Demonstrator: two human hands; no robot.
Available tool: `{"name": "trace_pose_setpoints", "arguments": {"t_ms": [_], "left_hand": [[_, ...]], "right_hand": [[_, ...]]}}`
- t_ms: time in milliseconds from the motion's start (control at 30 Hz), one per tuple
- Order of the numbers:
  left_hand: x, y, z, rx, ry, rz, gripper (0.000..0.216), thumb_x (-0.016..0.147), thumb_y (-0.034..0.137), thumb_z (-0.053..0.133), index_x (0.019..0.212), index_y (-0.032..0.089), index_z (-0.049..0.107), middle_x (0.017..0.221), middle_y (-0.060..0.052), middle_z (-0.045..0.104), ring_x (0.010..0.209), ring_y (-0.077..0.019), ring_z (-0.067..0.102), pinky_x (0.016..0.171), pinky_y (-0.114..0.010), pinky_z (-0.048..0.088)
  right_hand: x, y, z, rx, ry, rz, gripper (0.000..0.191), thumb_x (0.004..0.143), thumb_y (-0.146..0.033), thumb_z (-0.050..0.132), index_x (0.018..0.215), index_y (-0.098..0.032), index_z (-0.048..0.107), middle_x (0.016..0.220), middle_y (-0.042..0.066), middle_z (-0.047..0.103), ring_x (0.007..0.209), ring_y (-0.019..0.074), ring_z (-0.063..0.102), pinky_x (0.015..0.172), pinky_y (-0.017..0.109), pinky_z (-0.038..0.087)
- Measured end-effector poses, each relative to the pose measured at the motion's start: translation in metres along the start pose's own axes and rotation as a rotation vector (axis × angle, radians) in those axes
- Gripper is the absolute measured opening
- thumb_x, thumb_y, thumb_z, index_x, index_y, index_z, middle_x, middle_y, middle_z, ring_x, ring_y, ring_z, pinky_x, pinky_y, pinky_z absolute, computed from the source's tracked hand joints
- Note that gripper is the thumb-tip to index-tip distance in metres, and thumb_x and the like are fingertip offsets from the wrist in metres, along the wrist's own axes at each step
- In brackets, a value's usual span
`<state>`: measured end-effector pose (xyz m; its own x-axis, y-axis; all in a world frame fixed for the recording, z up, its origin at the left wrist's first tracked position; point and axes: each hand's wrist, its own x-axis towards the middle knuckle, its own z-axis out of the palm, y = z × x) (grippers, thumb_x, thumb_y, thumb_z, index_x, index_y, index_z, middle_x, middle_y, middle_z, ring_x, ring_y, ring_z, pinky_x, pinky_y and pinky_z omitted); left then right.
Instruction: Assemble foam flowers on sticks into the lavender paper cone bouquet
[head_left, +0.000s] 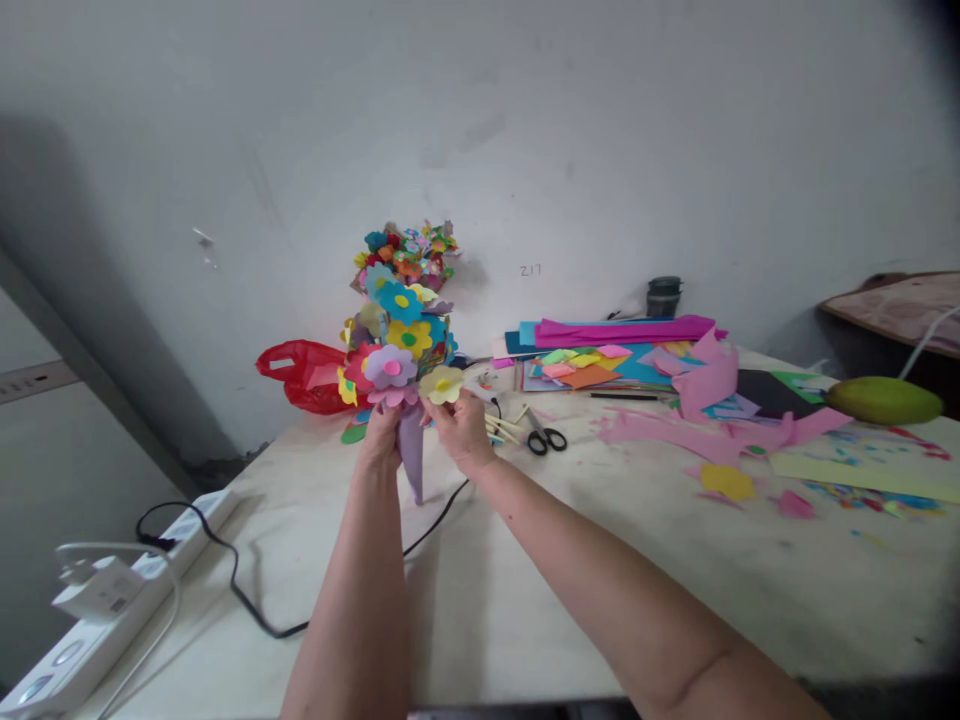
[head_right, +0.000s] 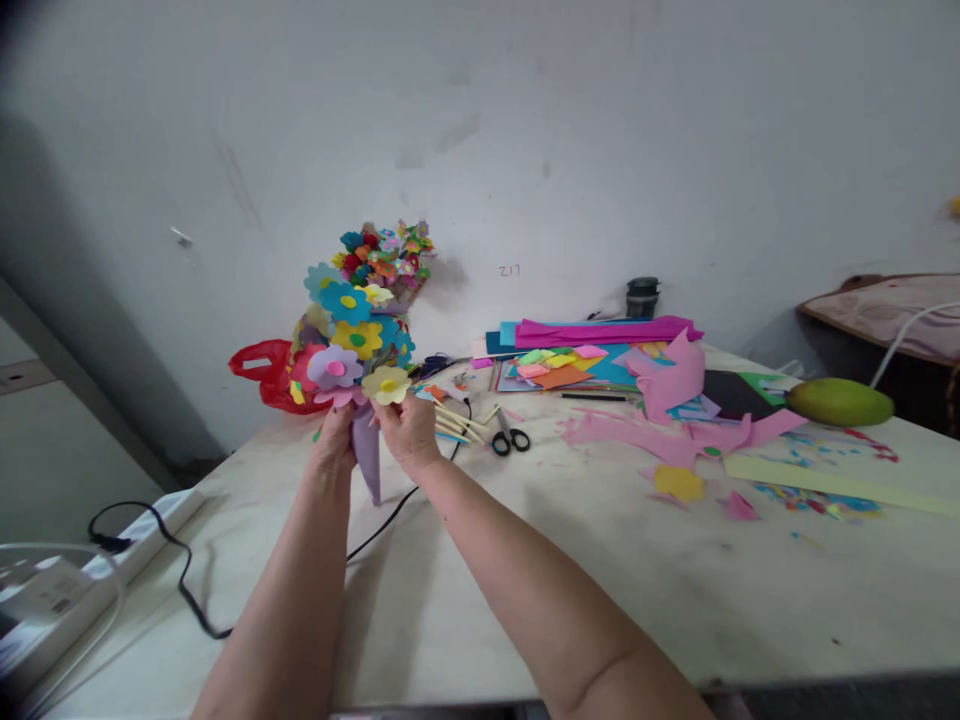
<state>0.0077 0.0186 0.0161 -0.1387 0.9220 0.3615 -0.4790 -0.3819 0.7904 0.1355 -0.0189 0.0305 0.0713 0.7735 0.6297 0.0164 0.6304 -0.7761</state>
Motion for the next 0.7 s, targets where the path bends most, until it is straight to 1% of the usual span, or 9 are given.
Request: {"name": "trace_pose_setpoints", "arguments": {"t_ms": [67, 167, 200, 300, 433, 500, 567, 633, 700], "left_hand": [[0.0, 0.0, 0.0, -0.003, 0.009, 0.007, 0.056, 0.036, 0.045, 0.087, 0.079, 0.018, 0.063, 0.07, 0.001, 0.068, 0.062, -0.0131, 0.062, 0.06, -0.023, 0.051], [0.001, 0.001, 0.002, 0.026, 0.023, 0.036, 0.049, 0.04, 0.04, 0.088, 0.077, 0.018, 0.063, 0.068, 0.002, 0.067, 0.06, -0.0118, 0.061, 0.058, -0.021, 0.05], [0.001, 0.001, 0.002, 0.033, 0.027, 0.046, 0.049, 0.04, 0.039, 0.088, 0.076, 0.018, 0.063, 0.068, 0.002, 0.067, 0.06, -0.0113, 0.061, 0.057, -0.02, 0.049], [0.0, 0.002, 0.004, 0.023, 0.029, 0.068, 0.052, 0.037, 0.042, 0.088, 0.077, 0.018, 0.064, 0.07, 0.002, 0.068, 0.06, -0.0109, 0.061, 0.057, -0.019, 0.049], [0.001, 0.003, 0.003, 0.029, 0.041, 0.104, 0.053, 0.038, 0.044, 0.087, 0.079, 0.019, 0.064, 0.072, 0.001, 0.068, 0.065, -0.0122, 0.063, 0.06, -0.02, 0.05], [0.001, 0.003, 0.002, 0.034, 0.043, 0.095, 0.053, 0.039, 0.044, 0.087, 0.079, 0.019, 0.064, 0.072, 0.002, 0.068, 0.065, -0.0122, 0.063, 0.06, -0.02, 0.05], [0.001, 0.003, 0.001, 0.035, 0.036, 0.075, 0.054, 0.038, 0.043, 0.087, 0.08, 0.019, 0.063, 0.072, 0.002, 0.068, 0.065, -0.0117, 0.063, 0.061, -0.02, 0.05], [0.001, 0.005, 0.0, 0.034, 0.043, 0.062, 0.056, 0.037, 0.042, 0.088, 0.081, 0.018, 0.063, 0.07, 0.002, 0.068, 0.063, -0.0114, 0.062, 0.063, -0.02, 0.051], [0.0, 0.008, -0.001, 0.044, 0.044, 0.032, 0.058, 0.037, 0.042, 0.088, 0.083, 0.018, 0.062, 0.07, 0.001, 0.068, 0.061, -0.0119, 0.063, 0.061, -0.022, 0.052]], "right_hand": [[-0.005, 0.0, 0.006, 0.061, 0.026, 0.065, 0.03, 0.081, -0.042, 0.052, 0.062, -0.019, 0.056, 0.058, 0.002, 0.062, 0.057, 0.0138, 0.06, 0.058, 0.023, 0.046], [-0.009, -0.003, 0.009, 0.168, 0.028, 0.098, 0.02, 0.08, -0.037, 0.052, 0.08, -0.019, 0.061, 0.061, 0.0, 0.062, 0.057, 0.0132, 0.06, 0.052, 0.022, 0.046], [-0.009, -0.004, 0.009, 0.198, 0.028, 0.103, 0.02, 0.079, -0.036, 0.053, 0.086, -0.019, 0.061, 0.062, -0.001, 0.062, 0.057, 0.0132, 0.059, 0.051, 0.022, 0.046], [-0.008, -0.004, 0.008, 0.242, 0.038, 0.139, 0.026, 0.077, -0.036, 0.056, 0.098, -0.021, 0.058, 0.063, -0.003, 0.061, 0.059, 0.0139, 0.061, 0.05, 0.022, 0.047], [-0.008, -0.001, 0.008, 0.247, 0.052, 0.165, 0.03, 0.076, -0.036, 0.057, 0.102, -0.021, 0.054, 0.06, -0.004, 0.057, 0.066, 0.0161, 0.064, 0.053, 0.023, 0.048], [-0.007, -0.001, 0.007, 0.227, 0.066, 0.155, 0.028, 0.077, -0.037, 0.055, 0.1, -0.021, 0.054, 0.06, -0.004, 0.057, 0.066, 0.0164, 0.064, 0.055, 0.024, 0.048], [-0.006, -0.002, 0.005, 0.176, 0.115, 0.12, 0.027, 0.077, -0.037, 0.053, 0.099, -0.02, 0.054, 0.066, -0.003, 0.059, 0.064, 0.0149, 0.061, 0.057, 0.024, 0.047], [-0.004, -0.005, 0.0, 0.087, 0.198, 0.046, 0.028, 0.077, -0.035, 0.051, 0.101, -0.02, 0.054, 0.079, 0.001, 0.063, 0.064, 0.0129, 0.057, 0.06, 0.024, 0.046], [0.0, -0.009, -0.007, -0.006, 0.275, -0.047, 0.031, 0.077, -0.033, 0.049, 0.105, -0.02, 0.052, 0.096, 0.004, 0.063, 0.068, 0.012, 0.055, 0.065, 0.024, 0.046]]}}
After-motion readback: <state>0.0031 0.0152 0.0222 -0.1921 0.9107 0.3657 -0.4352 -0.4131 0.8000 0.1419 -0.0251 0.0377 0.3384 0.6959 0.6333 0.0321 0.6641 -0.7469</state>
